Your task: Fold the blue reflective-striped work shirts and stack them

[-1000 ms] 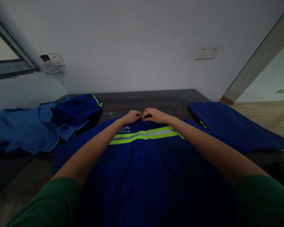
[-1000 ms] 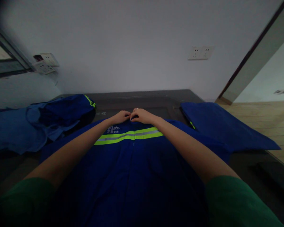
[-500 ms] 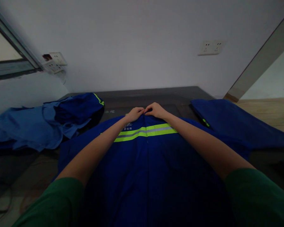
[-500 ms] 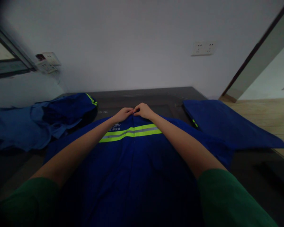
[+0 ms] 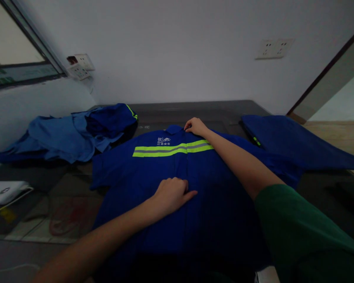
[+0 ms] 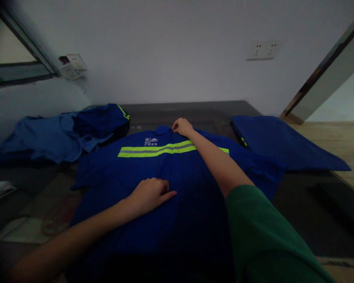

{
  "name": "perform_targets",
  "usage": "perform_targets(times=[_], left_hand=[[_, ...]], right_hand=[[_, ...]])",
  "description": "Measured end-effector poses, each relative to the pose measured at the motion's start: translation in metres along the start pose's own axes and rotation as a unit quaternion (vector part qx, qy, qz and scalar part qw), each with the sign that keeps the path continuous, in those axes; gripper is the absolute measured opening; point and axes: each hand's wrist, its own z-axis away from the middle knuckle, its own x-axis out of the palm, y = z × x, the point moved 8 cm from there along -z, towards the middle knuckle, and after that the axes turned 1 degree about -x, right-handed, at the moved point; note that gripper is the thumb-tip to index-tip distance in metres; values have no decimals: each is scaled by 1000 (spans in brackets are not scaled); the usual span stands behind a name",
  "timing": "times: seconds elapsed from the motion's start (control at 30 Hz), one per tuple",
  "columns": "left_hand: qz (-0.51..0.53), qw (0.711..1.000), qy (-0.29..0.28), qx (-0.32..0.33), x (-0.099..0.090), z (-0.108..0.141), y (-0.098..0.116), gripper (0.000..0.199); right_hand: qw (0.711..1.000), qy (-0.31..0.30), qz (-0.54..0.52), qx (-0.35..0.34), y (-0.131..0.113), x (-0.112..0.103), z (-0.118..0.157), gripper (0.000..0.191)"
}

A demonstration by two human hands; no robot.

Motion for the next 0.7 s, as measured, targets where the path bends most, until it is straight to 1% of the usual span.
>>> perform_targets(times=[0.03, 0.1, 0.2, 0.27, 0.43, 0.5, 0.63, 0.7], left_hand=[[7, 1000, 7, -7, 7, 1, 1, 35], [50, 998, 23, -10, 13, 1, 1, 29], [124, 991, 53, -10, 12, 8, -3, 28], [145, 987, 72, -14, 10, 17, -6, 31], [111, 992, 53, -37, 14, 40, -8, 31], [118, 990, 63, -44, 12, 48, -10, 32], [176, 979, 91, -36, 10, 59, -11, 37], [155, 984, 75, -49, 15, 63, -11, 36]], right_hand=[[1000, 3, 6, 0, -1, -1, 1, 18], [1000, 12, 20, 0, -3, -1, 3, 18], [999, 22, 46, 8, -7, 1, 9, 17], [998, 18, 62, 11, -10, 8, 14, 17], [997, -3, 81, 19, -19, 27, 26, 22], [997, -3, 81, 19, -22, 30, 27, 25], [996, -7, 88, 10, -30, 34, 31, 19], [996, -8, 93, 4, -35, 36, 34, 16]])
